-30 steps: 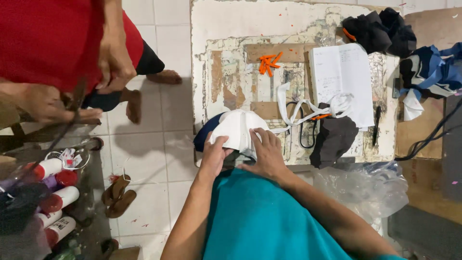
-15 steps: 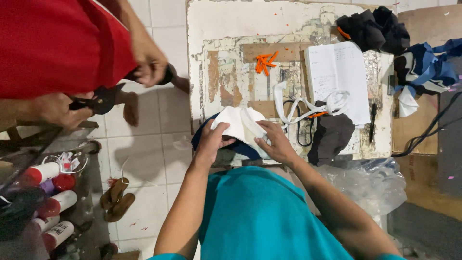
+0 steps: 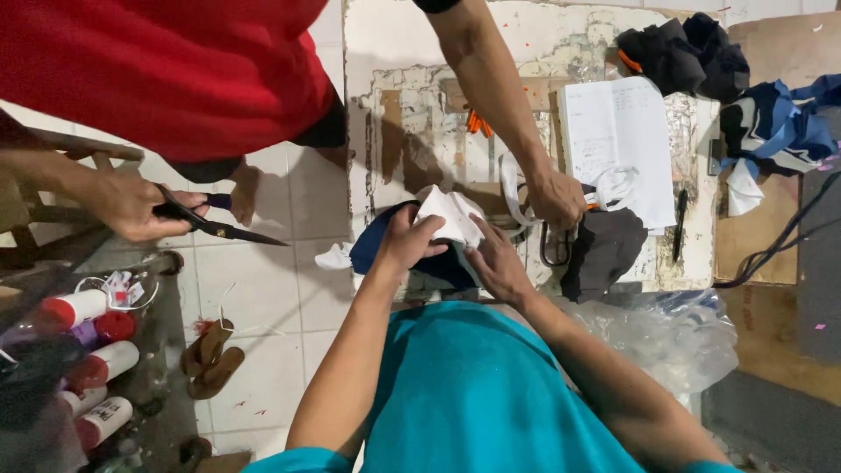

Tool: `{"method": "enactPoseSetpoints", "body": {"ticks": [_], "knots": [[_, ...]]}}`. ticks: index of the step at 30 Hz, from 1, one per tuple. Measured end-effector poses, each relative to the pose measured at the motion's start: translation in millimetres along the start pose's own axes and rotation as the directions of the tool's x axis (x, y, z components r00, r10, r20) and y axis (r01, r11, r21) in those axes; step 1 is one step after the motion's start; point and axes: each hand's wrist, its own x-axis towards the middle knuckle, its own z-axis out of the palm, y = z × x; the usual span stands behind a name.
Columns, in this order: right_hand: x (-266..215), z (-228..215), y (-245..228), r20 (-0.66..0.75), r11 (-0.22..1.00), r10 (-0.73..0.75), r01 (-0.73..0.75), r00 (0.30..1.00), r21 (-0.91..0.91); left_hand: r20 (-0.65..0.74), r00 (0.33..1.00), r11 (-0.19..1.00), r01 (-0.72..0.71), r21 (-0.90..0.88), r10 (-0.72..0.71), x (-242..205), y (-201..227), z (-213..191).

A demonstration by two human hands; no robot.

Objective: The person assembles face masks by attaching elastic straps to white and black fabric pieces using orange plastic clips. They fold the fabric, thread the straps through the edges, and secure them with clips, repeating the process for multiple masks.

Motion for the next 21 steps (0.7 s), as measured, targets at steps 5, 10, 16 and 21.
{"method": "enactPoseSetpoints", "body": {"ticks": [5, 10, 16, 21], "knots": [[8, 5, 7, -0.052, 1.0, -0.022, 0.023, 0.998, 0.02, 0.018, 1.0, 0.954, 0.001, 0.301, -0.007, -14, 25, 27], [13, 15, 5, -0.099, 0.966, 0.258, -0.254, 0.961, 0.055, 0.06, 0.995, 0.751, -0.103, 0.652, 0.084, -9, 25, 36], [13, 15, 8, -0.076, 0.966, 0.251, -0.255, 0.965, -0.049, 0.171, 0.972, 0.788, -0.232, 0.57, 0.162, -23, 20, 29], [6, 41, 4, -0.165, 0.962, 0.126, -0.161, 0.978, -0.219, 0.177, 0.898, 0.773, -0.437, 0.461, 0.402, -6, -25, -27]]}}
